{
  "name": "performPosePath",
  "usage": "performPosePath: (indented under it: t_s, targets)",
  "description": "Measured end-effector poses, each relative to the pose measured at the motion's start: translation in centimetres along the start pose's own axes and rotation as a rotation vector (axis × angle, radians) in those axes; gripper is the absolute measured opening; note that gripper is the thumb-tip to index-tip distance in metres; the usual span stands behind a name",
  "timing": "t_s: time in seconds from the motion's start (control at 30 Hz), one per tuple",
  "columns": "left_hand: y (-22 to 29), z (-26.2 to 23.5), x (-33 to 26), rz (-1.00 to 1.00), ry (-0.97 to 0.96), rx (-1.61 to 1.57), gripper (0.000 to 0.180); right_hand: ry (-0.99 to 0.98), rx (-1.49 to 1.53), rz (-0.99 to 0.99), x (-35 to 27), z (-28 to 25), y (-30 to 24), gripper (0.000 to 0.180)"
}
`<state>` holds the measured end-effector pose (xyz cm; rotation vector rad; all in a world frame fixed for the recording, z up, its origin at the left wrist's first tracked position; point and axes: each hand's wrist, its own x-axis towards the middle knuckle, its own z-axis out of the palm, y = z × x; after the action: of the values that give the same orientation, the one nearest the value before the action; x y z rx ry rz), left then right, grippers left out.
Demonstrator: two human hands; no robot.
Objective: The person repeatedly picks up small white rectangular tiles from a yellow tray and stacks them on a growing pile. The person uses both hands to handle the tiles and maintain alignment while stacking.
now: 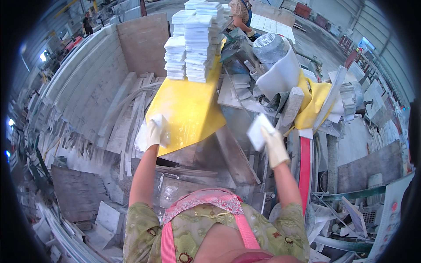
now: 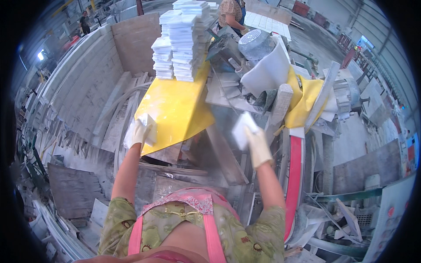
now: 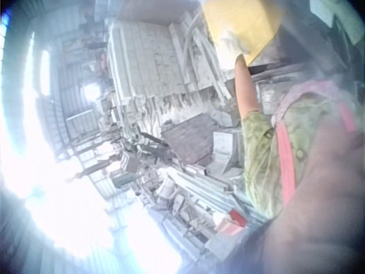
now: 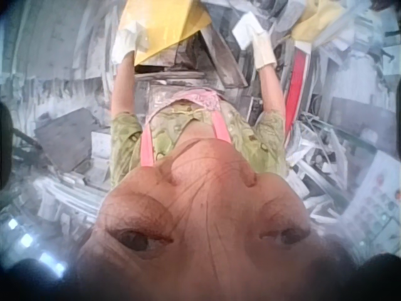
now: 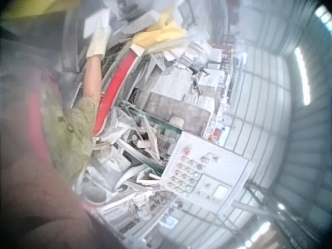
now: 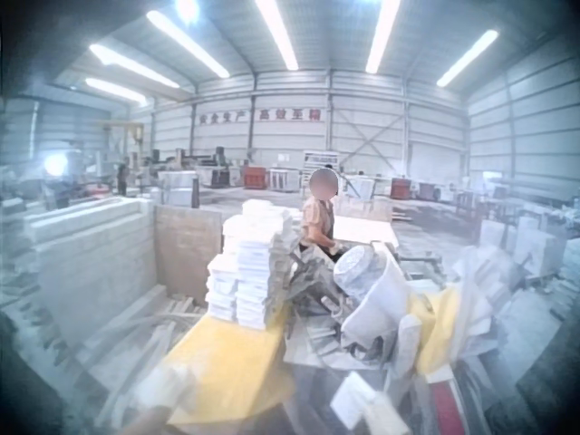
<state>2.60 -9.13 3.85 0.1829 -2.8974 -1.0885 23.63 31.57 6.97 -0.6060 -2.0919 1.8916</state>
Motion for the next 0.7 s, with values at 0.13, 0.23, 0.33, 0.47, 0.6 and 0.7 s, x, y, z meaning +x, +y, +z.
performPosePath:
  t_s: [0.13, 0.23, 0.33, 0.47, 0.6, 0.7]
  targets:
    - [1.0, -0.6, -0.7, -0.063, -0.044, -0.099, 0.057, -0.122, 0.198, -0.092, 1.3, 14.8, -1.3, 0.041]
    - [0.2, 0.0, -0.3, -0.093, -0.077, -0.214, 0.059, -0.042, 0.032, -0.188, 0.9, 24.4, -1.5, 0.048]
    - [-0.9, 1.0, 0.9, 0.030, 0.010, -0.120, 0.062, -0.166, 0.287, 0.035, 1.4, 31.6, -1.0, 0.057]
    - [-2.4, 0.4, 2.1, 0.015, -0.123, -0.084, 0.064, -0.060, 0.052, -0.118, 1.9, 36.7, 1.0, 0.070]
    - [-3.6, -0.4, 2.7, 0.073, -0.272, -0.088, 0.065, -0.144, -0.123, -0.283, 1.7, 37.6, 3.9, 0.061]
    - [-5.3, -0.2, 3.8, 0.106, -0.305, -0.101, 0.065, -0.239, -0.077, -0.342, 2.7, 38.3, 6.1, 0.068]
